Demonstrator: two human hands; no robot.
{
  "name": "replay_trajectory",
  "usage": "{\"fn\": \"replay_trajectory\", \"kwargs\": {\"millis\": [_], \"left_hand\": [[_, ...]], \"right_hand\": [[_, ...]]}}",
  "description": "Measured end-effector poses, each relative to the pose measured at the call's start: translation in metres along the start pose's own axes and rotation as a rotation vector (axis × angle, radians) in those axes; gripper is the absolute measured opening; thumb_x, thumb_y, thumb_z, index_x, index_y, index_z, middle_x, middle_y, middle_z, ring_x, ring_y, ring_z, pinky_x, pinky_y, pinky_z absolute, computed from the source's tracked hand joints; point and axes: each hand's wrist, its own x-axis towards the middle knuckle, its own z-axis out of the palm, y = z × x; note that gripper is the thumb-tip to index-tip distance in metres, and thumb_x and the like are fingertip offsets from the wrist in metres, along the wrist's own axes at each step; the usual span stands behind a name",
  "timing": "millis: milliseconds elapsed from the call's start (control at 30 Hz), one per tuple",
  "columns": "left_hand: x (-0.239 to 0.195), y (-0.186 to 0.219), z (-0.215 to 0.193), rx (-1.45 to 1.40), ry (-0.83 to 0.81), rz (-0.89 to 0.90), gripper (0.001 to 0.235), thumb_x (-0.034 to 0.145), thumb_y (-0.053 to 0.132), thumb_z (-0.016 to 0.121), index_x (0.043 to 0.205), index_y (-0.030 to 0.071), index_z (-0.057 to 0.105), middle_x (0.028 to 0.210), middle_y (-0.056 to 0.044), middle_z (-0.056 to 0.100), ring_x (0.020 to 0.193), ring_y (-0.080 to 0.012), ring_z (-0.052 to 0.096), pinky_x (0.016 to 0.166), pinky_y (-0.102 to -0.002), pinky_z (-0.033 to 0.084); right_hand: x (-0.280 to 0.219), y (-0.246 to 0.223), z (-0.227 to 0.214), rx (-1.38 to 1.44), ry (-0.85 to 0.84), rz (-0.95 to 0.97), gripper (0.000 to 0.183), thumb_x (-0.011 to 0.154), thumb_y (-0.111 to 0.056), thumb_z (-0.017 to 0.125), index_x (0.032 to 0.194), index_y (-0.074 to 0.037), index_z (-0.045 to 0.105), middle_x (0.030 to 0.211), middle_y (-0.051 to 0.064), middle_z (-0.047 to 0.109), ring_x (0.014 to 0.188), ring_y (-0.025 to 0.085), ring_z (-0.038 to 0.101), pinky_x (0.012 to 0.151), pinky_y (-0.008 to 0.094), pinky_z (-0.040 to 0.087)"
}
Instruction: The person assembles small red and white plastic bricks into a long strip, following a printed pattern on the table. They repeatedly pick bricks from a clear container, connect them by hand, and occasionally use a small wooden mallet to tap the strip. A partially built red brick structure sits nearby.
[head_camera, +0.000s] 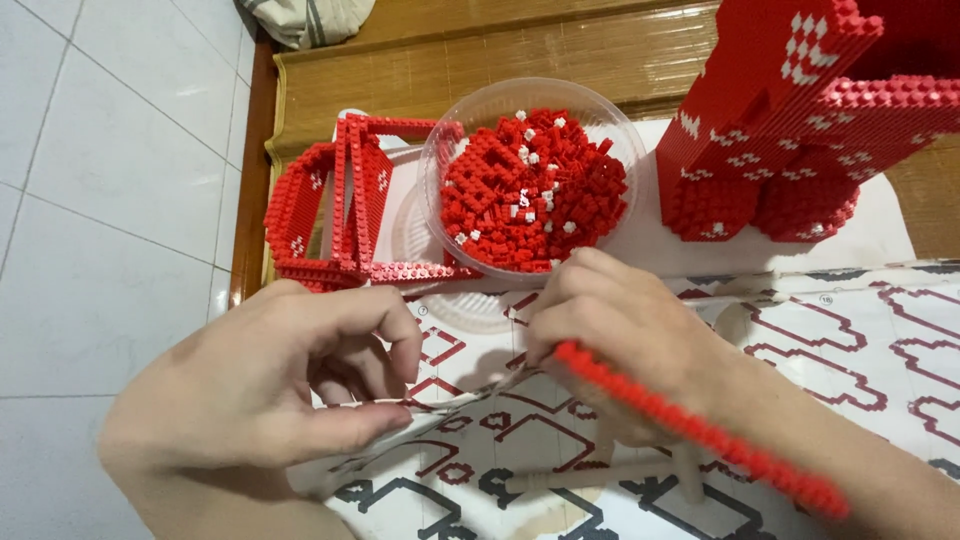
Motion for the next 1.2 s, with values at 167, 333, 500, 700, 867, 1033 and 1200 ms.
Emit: {"fn": "replay_trajectory", "kwargs": {"millis": [167,333,500,700,867,1033,1200], "left_hand": [[0.0,0.004,-0.001,0.043,0.005,0.128,0.007,0.077,0.017,0.076,0.084,0.018,0.078,0.07,0.009,0.084,0.054,-0.002,0.077,0.05,-0.017,0.065],[0.0,0.001,-0.001,0.089,0.021,0.133,0.011,0.074,0.019,0.075,0.081,0.021,0.084,0.063,0.011,0.084,0.048,-0.0007,0.073,0.046,-0.018,0.06],[0.001,0.002,-0.001,0.114,0.016,0.157,0.004,0.078,0.024,0.082,0.08,0.021,0.082,0.061,0.011,0.082,0.047,-0.0005,0.071,0.047,-0.016,0.06],[0.004,-0.004,0.0,0.064,0.034,-0.16,0.007,0.072,0.02,0.09,0.078,0.02,0.089,0.065,0.011,0.09,0.055,0.0,0.078,0.05,-0.018,0.064],[0.027,0.019,0.002,0.168,0.003,-0.734,0.026,0.075,0.015,0.088,0.098,0.027,0.081,0.076,0.006,0.091,0.072,-0.0012,0.084,0.068,-0.019,0.063],[0.027,0.015,0.001,0.096,0.006,-0.736,0.023,0.079,0.011,0.087,0.098,0.022,0.078,0.073,0.001,0.09,0.066,-0.0082,0.079,0.064,-0.023,0.06],[0.028,0.018,0.001,0.074,0.01,-0.736,0.023,0.079,0.008,0.09,0.096,0.018,0.078,0.073,-0.002,0.091,0.067,-0.0094,0.082,0.063,-0.024,0.063]], "right_hand": [[0.008,-0.012,0.022,-0.043,-0.003,-0.03,0.028,0.093,-0.021,0.069,0.099,-0.006,0.046,0.108,0.016,0.064,0.096,0.032,0.066,0.077,0.045,0.053],[0.011,-0.023,0.035,0.01,0.045,0.112,0.044,0.087,-0.036,0.083,0.093,-0.014,0.045,0.109,0.0,0.076,0.076,0.025,0.074,0.059,0.039,0.052],[0.013,-0.027,0.042,0.128,0.146,0.243,0.047,0.088,-0.018,0.08,0.082,-0.014,0.033,0.084,-0.005,0.078,0.064,0.016,0.073,0.055,0.031,0.049],[0.017,-0.02,-0.005,-0.032,0.022,0.053,0.054,0.104,-0.047,0.015,0.095,-0.006,0.049,0.09,0.015,0.056,0.078,0.023,0.056,0.058,0.037,0.047],[0.055,-0.042,-0.053,-0.06,-0.089,0.795,0.02,0.097,-0.021,0.058,0.105,-0.005,0.068,0.095,0.008,0.051,0.077,0.02,0.051,0.065,0.031,0.044],[0.07,-0.061,-0.065,0.087,-0.117,1.771,0.042,0.093,-0.052,0.071,0.09,-0.01,0.075,0.08,0.01,0.057,0.074,0.022,0.05,0.073,0.032,0.037],[0.011,-0.03,-0.055,-0.064,-0.157,0.495,0.071,0.078,0.0,0.068,0.145,-0.01,0.049,0.123,-0.004,0.081,0.119,0.016,0.074,0.089,0.034,0.059]]}}
